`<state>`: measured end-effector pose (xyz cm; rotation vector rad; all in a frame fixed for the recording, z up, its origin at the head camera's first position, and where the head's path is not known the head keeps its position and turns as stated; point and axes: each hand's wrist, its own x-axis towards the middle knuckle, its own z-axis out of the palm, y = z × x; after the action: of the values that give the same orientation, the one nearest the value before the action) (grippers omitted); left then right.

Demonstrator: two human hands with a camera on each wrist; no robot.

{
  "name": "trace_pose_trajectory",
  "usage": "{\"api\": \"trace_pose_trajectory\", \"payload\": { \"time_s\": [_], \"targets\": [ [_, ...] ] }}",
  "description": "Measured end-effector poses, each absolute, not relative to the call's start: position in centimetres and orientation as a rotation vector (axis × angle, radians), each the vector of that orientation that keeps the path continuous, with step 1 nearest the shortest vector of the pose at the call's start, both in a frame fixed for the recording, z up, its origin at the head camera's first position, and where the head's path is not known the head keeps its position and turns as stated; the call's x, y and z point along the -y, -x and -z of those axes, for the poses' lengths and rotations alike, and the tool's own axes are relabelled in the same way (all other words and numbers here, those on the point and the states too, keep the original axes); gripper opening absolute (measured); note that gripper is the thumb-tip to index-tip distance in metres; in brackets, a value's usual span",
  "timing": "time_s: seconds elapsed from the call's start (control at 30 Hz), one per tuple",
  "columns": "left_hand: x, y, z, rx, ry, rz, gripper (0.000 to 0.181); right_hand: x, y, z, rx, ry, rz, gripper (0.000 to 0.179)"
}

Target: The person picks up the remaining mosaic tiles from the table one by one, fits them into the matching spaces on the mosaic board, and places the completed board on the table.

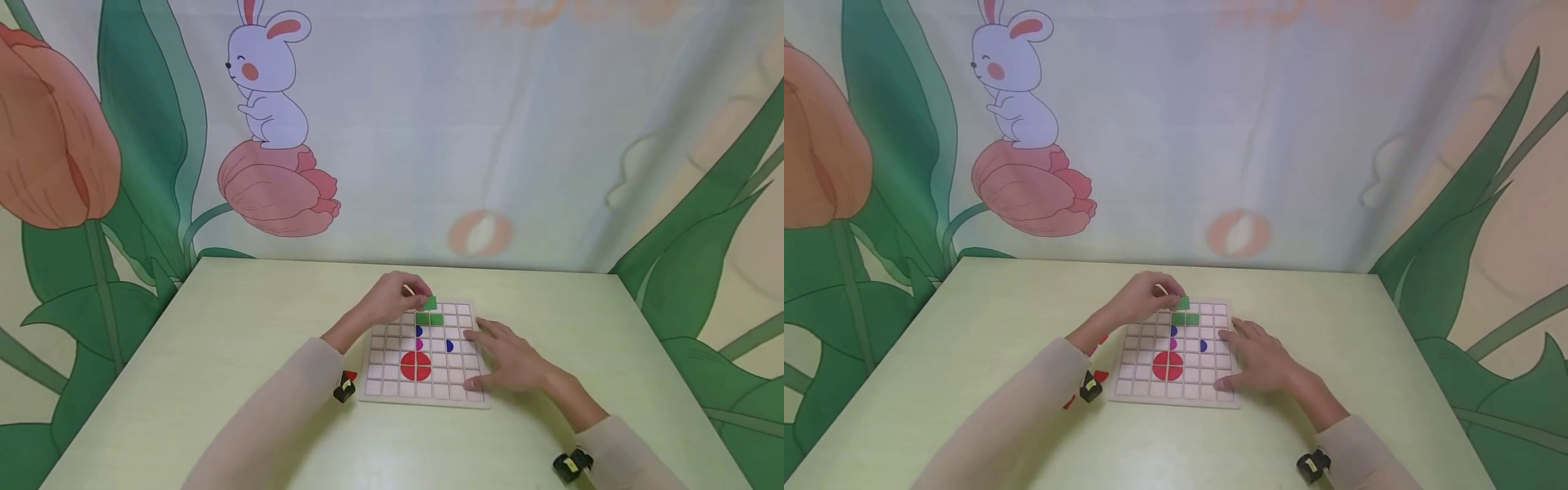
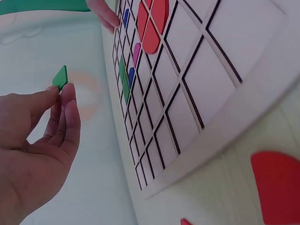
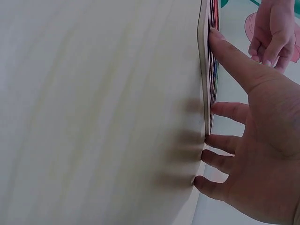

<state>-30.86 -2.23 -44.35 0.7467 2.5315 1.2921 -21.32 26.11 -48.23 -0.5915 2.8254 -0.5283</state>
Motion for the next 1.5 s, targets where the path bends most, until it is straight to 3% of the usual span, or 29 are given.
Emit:
{"api": "trace_pose_trajectory", "payload": {
  "time_s": [0.6,1.5],
  "targets": [
    [-3.2,32.5,47.0,-2.552,-0.638,-1.197,0.013,-26.3,21.4,48.1,-2.824,0.634,0.561,0.102],
    [-3.9,32.7,48.2,-2.618,-0.662,-1.01,0.008,-26.3,21.4,47.8,-2.817,0.633,0.585,0.1]
  ]
}}
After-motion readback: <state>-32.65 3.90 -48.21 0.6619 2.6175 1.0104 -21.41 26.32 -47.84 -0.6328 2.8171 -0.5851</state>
